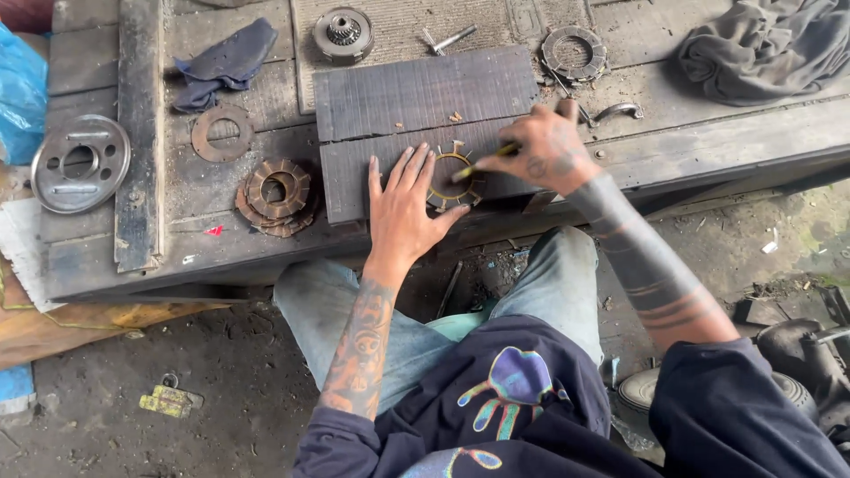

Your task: Marking or cleaning the tabs of a motorcycle clutch plate using a small tool on a wooden workbench.

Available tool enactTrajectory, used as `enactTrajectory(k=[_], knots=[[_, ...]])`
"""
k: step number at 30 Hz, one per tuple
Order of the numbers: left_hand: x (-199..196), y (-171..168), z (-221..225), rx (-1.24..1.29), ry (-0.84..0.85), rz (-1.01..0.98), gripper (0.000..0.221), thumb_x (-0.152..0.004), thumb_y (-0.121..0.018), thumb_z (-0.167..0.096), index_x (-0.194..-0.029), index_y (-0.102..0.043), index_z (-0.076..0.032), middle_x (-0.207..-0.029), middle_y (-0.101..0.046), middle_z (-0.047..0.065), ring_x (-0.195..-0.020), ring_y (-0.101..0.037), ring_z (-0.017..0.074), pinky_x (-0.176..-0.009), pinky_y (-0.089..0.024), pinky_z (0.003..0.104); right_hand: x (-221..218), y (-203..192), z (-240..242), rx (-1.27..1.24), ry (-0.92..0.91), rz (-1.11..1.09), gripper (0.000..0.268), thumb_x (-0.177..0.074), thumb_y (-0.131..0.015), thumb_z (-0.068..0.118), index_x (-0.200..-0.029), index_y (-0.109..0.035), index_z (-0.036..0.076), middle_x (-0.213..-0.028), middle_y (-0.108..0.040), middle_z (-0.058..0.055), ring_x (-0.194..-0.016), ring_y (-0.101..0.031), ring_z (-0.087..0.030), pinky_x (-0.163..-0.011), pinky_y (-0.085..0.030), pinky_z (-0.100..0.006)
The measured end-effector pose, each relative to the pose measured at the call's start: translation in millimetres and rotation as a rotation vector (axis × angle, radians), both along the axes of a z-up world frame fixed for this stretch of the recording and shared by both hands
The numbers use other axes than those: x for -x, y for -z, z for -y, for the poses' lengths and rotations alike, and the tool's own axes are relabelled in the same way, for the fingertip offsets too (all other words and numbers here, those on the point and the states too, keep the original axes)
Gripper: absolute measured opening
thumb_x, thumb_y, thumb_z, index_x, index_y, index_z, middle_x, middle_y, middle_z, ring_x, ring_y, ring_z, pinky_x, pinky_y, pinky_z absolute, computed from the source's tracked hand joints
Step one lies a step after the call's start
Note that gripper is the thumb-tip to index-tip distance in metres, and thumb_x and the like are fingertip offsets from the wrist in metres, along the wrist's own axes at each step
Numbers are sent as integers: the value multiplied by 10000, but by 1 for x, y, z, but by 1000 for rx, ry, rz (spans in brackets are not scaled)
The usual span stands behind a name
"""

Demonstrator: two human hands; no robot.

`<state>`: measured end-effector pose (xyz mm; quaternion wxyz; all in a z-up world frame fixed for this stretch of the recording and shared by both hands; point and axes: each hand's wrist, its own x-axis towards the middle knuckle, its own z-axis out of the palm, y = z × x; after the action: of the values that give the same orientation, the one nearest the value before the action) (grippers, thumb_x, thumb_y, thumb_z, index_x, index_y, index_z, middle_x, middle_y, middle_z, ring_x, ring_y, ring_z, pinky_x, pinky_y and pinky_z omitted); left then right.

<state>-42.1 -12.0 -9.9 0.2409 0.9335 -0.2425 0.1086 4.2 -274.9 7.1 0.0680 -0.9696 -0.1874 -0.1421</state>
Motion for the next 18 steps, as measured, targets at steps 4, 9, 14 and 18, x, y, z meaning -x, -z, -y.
enactTrajectory(k=[4,9,14,18], knots=[[0,-1,0,7,-19,8,909,-806,-761,-632,-1459,-551,-36,-1554,-513,130,-1455,-460,314,-1243,-77,668,-4,-9,23,-39,91,-91,587,-958,-743,709,-741,-718,164,-688,-709,-77,-838,-684,-333,-967,-354,-558],[-1,-3,2,26,-15,-21,903,-783,-789,-605,-1446,-561,-35,-1530,-536,127,-1448,-467,308,-1233,-43,683,6,-6,6,71,53,-25,531,-851,-702,765,-747,-693,244,-641,-672,-8,-829,-700,-269,-927,-362,-533],[-1,-6,3,29,-35,-25,896,-779,-795,-597,-1444,-565,-42,-1527,-540,122,-1446,-470,303,-1232,-42,682,15,-15,8,3,102,-66,568,-934,-718,726,-715,-674,205,-629,-671,-17,-830,-701,-283,-940,-408,-555],[1,-4,3,18,-19,-19,882,-813,-768,-620,-1448,-564,-43,-1538,-532,123,-1450,-465,305,-1232,-23,680,20,-33,24,17,116,-101,572,-1001,-709,688,-703,-666,203,-616,-679,-7,-801,-714,-271,-939,-479,-506]])
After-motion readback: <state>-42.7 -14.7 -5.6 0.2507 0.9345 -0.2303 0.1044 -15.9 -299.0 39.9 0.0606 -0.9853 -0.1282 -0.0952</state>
